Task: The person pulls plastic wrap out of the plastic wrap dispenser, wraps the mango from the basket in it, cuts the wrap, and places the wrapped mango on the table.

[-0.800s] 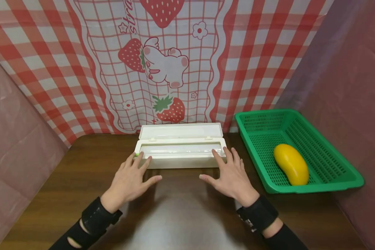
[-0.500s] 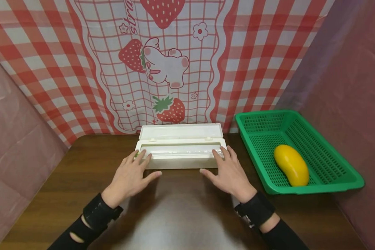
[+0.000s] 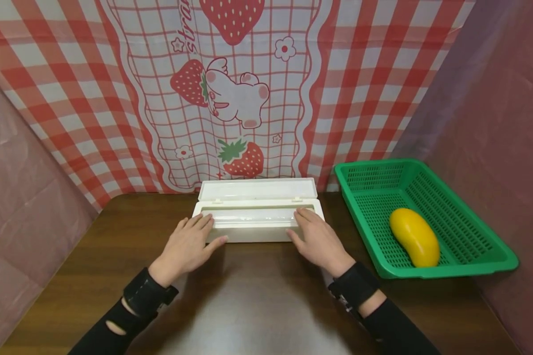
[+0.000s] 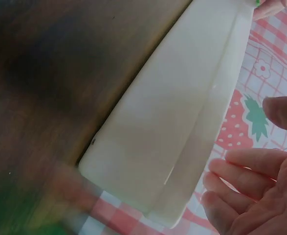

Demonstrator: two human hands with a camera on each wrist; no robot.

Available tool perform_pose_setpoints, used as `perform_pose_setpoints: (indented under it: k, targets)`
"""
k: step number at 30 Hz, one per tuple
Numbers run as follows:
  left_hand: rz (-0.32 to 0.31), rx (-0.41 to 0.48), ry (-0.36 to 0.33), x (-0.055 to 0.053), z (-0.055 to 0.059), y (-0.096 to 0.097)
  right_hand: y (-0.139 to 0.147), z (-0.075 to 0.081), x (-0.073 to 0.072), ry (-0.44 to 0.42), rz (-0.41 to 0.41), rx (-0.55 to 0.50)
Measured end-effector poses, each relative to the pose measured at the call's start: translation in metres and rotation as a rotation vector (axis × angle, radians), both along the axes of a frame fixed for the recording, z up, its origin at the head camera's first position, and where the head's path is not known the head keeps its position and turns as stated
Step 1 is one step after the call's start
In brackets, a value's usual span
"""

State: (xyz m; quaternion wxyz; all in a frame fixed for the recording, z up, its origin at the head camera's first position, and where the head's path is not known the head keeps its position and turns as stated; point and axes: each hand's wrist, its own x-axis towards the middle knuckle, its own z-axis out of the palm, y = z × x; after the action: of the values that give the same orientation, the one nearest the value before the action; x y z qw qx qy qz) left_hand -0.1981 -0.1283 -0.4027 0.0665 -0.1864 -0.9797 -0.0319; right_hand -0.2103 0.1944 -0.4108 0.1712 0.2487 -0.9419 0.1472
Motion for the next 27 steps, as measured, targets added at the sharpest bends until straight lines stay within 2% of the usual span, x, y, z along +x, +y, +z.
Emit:
perform_pose_setpoints:
  k: [7,13,18,24,27]
  targets:
    - [-0.014,0.018,0.014,-0.006,-0.002,0.001,-0.001,-0.003,-0.007,-0.023,-0.016,0.054]
    - [-0.026,0.036,0.032,-0.011,-0.002,0.000,-0.001,-0.006,-0.015,0.012,-0.027,0.020]
    - [-0.037,0.055,0.092,-0.018,-0.002,-0.002,0.000,-0.004,-0.022,0.012,-0.031,-0.020]
    - [-0.078,0.172,0.185,-0.030,-0.008,-0.008,0.002,0.000,-0.027,-0.019,-0.043,-0.017]
    - [-0.075,0.246,0.180,-0.036,-0.010,-0.011,0.003,0.001,-0.029,-0.021,-0.048,-0.011]
